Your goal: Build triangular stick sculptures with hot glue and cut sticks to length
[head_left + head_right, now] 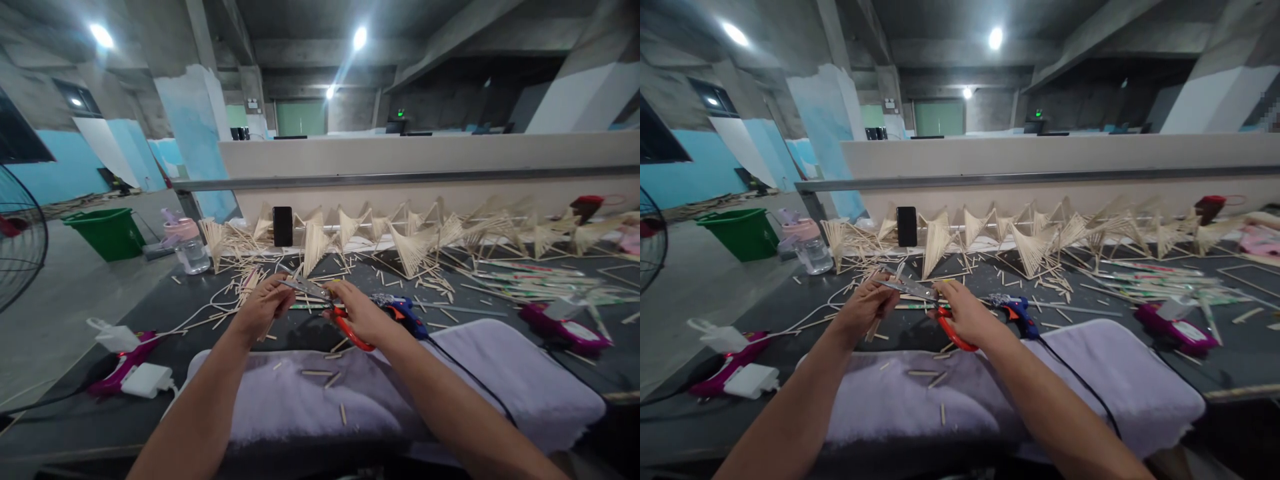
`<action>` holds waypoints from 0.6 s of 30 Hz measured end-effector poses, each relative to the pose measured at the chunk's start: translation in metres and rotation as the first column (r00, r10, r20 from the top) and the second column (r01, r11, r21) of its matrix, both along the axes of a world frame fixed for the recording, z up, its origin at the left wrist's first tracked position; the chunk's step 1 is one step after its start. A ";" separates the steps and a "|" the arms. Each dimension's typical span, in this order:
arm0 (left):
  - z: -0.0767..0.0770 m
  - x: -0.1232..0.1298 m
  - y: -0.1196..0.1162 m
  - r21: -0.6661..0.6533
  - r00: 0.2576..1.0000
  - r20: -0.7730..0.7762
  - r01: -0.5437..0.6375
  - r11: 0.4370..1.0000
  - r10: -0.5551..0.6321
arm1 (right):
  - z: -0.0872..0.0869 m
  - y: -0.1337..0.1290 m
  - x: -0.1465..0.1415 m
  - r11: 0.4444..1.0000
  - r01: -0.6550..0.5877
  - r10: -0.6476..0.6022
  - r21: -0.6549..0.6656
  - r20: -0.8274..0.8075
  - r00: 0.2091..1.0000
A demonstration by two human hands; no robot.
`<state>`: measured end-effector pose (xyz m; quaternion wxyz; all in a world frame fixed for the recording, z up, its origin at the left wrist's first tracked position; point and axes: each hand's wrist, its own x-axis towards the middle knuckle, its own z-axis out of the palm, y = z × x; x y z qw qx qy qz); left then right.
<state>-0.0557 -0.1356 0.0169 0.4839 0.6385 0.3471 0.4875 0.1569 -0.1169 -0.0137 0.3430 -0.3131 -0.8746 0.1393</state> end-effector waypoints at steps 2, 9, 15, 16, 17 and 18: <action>0.001 0.000 -0.002 0.000 1.000 -0.003 0.011 1.000 -0.011 | 0.000 0.000 0.001 1.000 -0.004 0.004 0.001 -0.001 1.000; 0.002 -0.003 -0.008 -0.138 0.997 0.037 0.072 0.988 -0.068 | 0.005 -0.002 0.003 0.998 -0.043 0.042 0.038 0.016 0.999; -0.004 -0.002 -0.006 -0.136 0.992 0.026 0.124 0.983 -0.121 | 0.007 -0.003 0.003 0.999 -0.018 0.016 0.043 0.046 0.999; -0.005 -0.001 -0.006 -0.117 0.992 0.023 0.128 0.985 -0.127 | 0.007 -0.003 0.003 0.999 -0.012 0.010 0.039 0.049 0.999; -0.005 0.000 -0.005 -0.101 0.992 0.012 0.128 0.987 -0.127 | 0.007 -0.003 0.003 0.999 -0.005 0.003 0.033 0.050 0.999; -0.005 0.001 -0.004 -0.087 0.993 -0.004 0.119 0.989 -0.120 | 0.006 -0.003 0.003 1.000 0.001 -0.003 0.027 0.052 0.999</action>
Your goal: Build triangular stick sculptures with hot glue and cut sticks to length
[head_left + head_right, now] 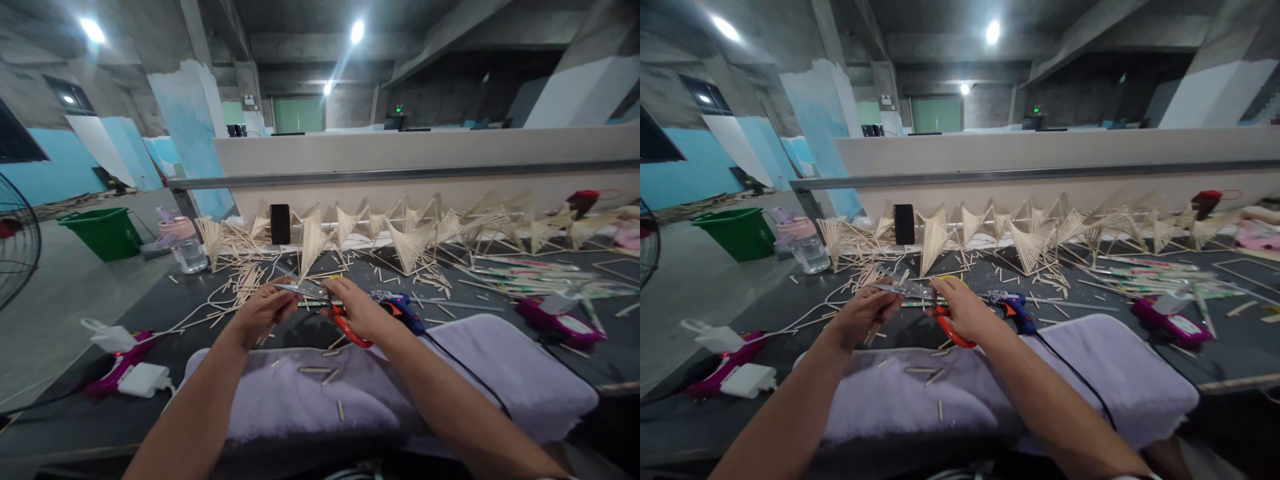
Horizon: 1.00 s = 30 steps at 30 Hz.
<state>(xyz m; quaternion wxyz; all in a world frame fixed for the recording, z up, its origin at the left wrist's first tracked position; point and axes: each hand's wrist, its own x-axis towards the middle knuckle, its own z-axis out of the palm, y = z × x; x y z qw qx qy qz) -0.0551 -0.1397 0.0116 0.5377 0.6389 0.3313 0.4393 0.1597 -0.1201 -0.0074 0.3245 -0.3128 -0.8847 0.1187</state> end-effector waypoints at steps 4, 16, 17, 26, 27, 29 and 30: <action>0.000 0.001 0.002 0.056 0.999 -0.045 -0.028 0.998 0.031 | -0.002 -0.001 -0.001 1.000 0.011 -0.011 -0.013 -0.003 1.000; -0.008 -0.001 0.007 0.078 0.995 -0.053 -0.078 0.994 0.083 | -0.009 -0.004 -0.007 0.996 0.090 -0.090 0.002 0.006 0.996; -0.009 -0.001 0.008 0.080 0.995 -0.054 -0.078 0.994 0.083 | -0.009 -0.004 -0.007 0.996 0.095 -0.095 0.001 0.009 0.995; -0.011 0.001 0.008 0.075 0.994 -0.056 -0.090 0.993 0.094 | -0.017 -0.003 -0.008 0.987 0.153 -0.150 -0.055 0.051 0.987; -0.011 0.002 0.009 0.085 0.992 -0.065 -0.102 0.991 0.108 | -0.018 -0.004 -0.009 0.983 0.168 -0.164 -0.068 0.054 0.985; -0.012 0.003 0.010 0.117 0.982 -0.084 -0.158 0.981 0.168 | -0.018 -0.004 -0.012 0.974 0.200 -0.195 -0.102 0.061 0.979; -0.012 0.003 0.012 0.146 0.973 -0.102 -0.193 0.970 0.209 | -0.019 -0.004 -0.013 0.969 0.217 -0.211 -0.117 0.066 0.975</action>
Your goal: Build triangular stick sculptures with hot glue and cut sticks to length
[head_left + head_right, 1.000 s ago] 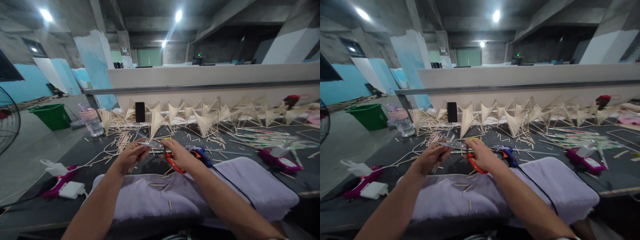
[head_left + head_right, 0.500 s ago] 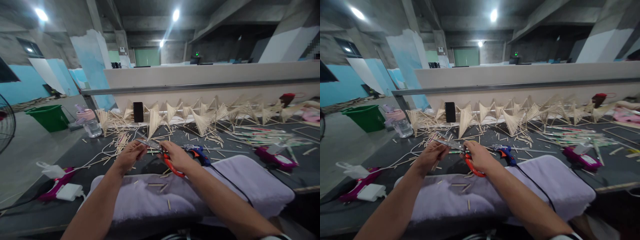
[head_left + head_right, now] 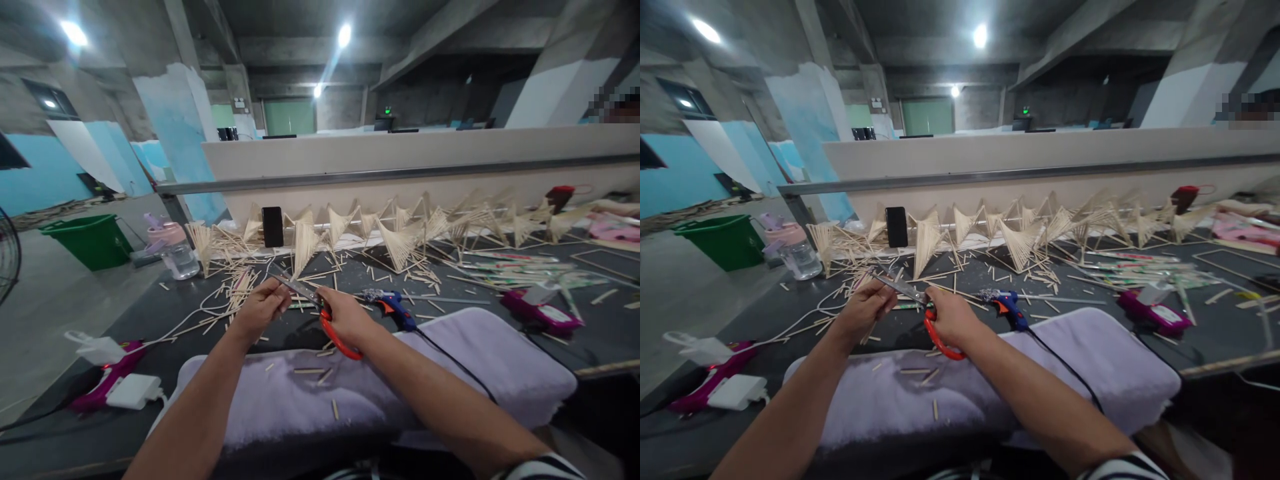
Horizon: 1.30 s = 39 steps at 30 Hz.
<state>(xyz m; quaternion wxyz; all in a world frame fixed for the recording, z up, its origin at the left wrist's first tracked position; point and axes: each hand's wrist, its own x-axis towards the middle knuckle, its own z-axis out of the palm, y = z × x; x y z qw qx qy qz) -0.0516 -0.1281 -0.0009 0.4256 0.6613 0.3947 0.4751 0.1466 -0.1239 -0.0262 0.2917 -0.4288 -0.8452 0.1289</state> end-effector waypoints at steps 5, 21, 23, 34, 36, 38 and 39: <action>-0.005 0.004 0.006 0.128 0.990 -0.071 -0.116 0.985 0.125 | 0.000 0.000 -0.002 0.996 0.077 -0.076 -0.038 0.038 0.996; 0.005 -0.002 -0.002 -0.220 0.953 0.261 0.216 0.951 -0.156 | 0.005 0.007 0.008 0.987 -0.140 0.141 0.074 -0.010 0.990; 0.003 -0.004 -0.002 -0.236 0.939 0.303 0.238 0.942 -0.162 | 0.007 0.007 0.010 0.985 -0.151 0.153 0.086 -0.007 0.988; 0.003 -0.006 -0.002 -0.288 0.941 0.299 0.248 0.925 -0.159 | 0.002 0.005 0.008 0.991 -0.065 0.058 0.117 0.061 0.996; 0.003 -0.005 0.000 -0.310 0.954 0.258 0.230 0.922 -0.152 | 0.000 0.003 0.007 0.994 -0.018 0.009 0.107 0.082 0.997; 0.001 -0.003 0.003 -0.317 0.967 0.218 0.197 0.928 -0.131 | -0.002 0.002 0.006 0.996 0.028 -0.037 0.086 0.106 0.994; -0.001 -0.002 0.004 -0.308 0.973 0.207 0.167 0.936 -0.106 | -0.003 0.002 0.005 0.996 0.050 -0.058 0.071 0.118 0.991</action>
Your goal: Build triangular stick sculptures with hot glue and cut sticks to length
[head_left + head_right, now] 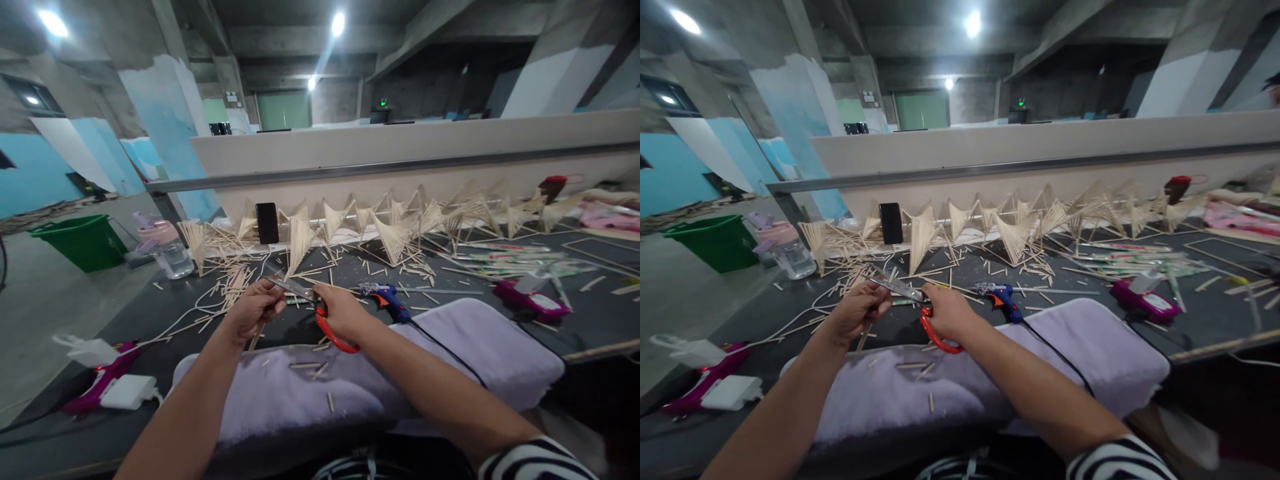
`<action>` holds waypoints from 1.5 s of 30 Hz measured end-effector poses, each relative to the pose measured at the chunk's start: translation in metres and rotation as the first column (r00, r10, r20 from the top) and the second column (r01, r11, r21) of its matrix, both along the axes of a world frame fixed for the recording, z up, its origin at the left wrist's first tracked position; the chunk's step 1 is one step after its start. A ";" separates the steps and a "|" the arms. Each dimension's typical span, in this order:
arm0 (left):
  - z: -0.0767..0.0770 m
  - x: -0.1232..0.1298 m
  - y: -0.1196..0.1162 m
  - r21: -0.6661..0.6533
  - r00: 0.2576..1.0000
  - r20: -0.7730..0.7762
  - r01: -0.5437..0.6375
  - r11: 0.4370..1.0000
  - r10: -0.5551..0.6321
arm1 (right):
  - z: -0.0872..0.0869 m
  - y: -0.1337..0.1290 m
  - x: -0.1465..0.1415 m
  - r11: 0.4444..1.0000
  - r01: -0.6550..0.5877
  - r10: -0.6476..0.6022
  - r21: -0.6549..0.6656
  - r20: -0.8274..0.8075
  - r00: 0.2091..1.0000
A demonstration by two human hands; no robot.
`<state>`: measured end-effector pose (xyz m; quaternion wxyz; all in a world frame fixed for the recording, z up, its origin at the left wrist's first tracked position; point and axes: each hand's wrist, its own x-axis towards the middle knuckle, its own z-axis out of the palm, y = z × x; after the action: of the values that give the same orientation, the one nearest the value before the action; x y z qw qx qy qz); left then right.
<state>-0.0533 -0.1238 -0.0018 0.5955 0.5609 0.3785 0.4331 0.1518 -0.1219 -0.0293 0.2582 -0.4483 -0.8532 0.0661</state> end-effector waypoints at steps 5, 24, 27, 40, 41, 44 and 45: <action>-0.007 0.008 0.005 0.098 0.979 0.060 -0.201 0.975 0.196 | 0.001 0.000 -0.001 0.996 0.077 -0.075 -0.045 0.036 0.997; -0.001 0.002 0.003 -0.099 0.998 0.050 -0.038 0.994 0.043 | -0.001 0.003 0.001 0.998 0.044 -0.041 -0.042 0.080 0.996; -0.004 0.007 0.007 -0.031 0.983 0.069 -0.167 0.985 0.169 | -0.004 0.006 0.000 0.995 0.076 -0.071 -0.058 0.097 0.993; 0.003 -0.006 -0.004 -0.160 0.987 0.140 0.094 0.983 -0.072 | 0.009 0.004 0.007 0.990 -0.129 0.126 0.055 0.051 0.991; 0.003 -0.006 -0.004 -0.162 0.984 0.160 0.105 0.981 -0.079 | 0.008 0.003 0.007 0.991 -0.127 0.125 0.047 0.044 0.991; 0.002 -0.004 -0.001 -0.172 0.983 0.170 0.100 0.980 -0.071 | 0.002 0.002 0.003 0.997 -0.076 0.076 -0.006 0.030 0.997; 0.001 -0.002 0.000 -0.165 0.987 0.153 0.074 0.983 -0.048 | -0.001 0.002 0.002 0.998 -0.041 0.042 -0.039 0.034 0.999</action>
<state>-0.0552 -0.1235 -0.0005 0.6808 0.4853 0.3513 0.4213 0.1534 -0.1195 -0.0298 0.2331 -0.4363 -0.8654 0.0799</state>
